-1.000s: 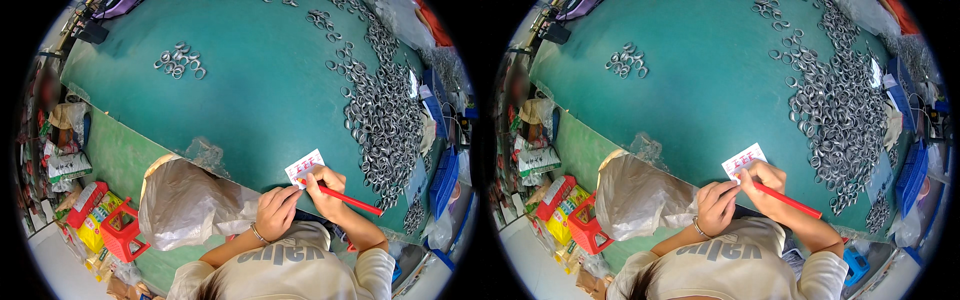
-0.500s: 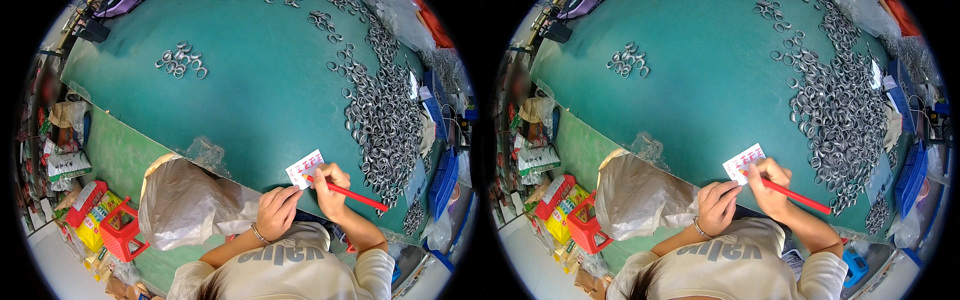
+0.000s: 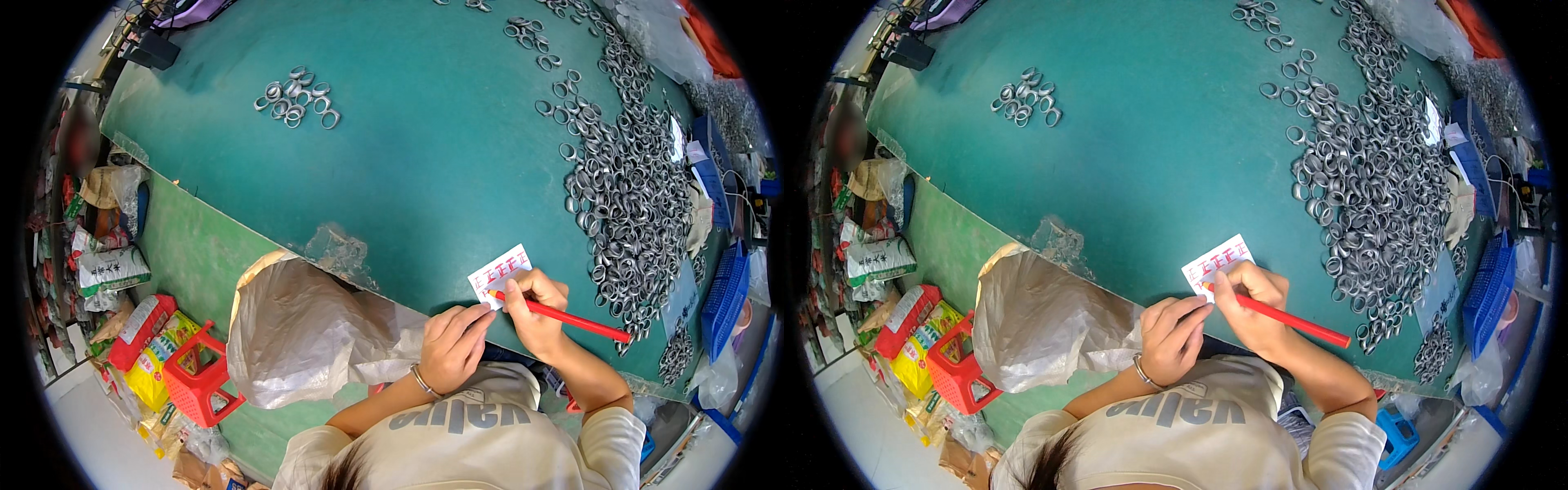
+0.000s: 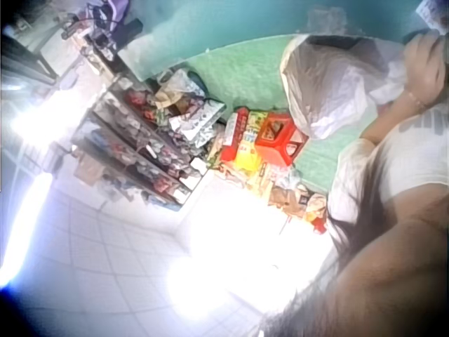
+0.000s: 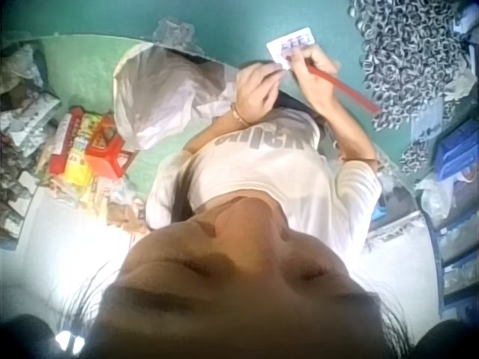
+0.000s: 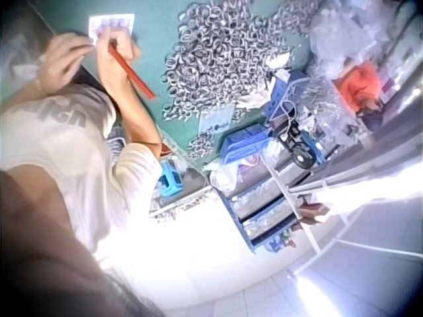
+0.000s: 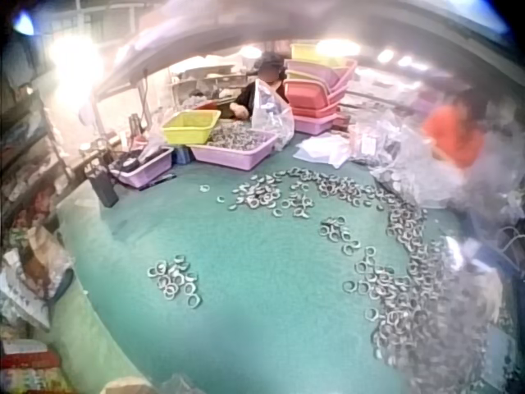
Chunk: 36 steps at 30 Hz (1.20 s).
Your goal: The person writes on a small card with a red pen and then handles several small circular metal components on a green workbench, examining and sorting them.
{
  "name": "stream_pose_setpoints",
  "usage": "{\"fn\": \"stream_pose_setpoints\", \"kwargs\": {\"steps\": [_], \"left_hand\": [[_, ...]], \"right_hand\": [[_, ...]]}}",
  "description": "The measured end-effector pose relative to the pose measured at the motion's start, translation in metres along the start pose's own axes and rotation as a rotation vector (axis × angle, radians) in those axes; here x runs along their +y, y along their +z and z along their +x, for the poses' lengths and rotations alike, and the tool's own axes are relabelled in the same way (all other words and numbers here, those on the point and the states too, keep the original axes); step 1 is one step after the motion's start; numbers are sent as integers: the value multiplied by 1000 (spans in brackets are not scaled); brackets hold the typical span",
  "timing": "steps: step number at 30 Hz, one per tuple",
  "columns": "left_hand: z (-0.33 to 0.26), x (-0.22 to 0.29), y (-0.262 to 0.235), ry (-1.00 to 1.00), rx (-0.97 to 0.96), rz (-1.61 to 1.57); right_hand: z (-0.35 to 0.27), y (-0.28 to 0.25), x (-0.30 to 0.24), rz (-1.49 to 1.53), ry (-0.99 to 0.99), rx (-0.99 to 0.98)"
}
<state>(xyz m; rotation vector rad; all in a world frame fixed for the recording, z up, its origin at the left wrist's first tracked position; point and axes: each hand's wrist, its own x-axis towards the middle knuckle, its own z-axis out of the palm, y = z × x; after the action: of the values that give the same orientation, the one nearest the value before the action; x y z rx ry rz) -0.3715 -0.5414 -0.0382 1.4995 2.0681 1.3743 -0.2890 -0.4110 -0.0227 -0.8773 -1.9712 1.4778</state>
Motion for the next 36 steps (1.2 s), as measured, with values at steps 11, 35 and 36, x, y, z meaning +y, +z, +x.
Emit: {"fn": "stream_pose_setpoints", "kwargs": {"steps": [11,35,36], "left_hand": [[0,-1,0,27,-2,2],[-2,-2,0,22,-13,-5],[-2,-3,0,24,-10,-5]], "right_hand": [[3,0,-6,-155,-90,-53],[0,-2,-5,-100,-8,-45],[1,-1,-6,-108,-34,-49]]}}
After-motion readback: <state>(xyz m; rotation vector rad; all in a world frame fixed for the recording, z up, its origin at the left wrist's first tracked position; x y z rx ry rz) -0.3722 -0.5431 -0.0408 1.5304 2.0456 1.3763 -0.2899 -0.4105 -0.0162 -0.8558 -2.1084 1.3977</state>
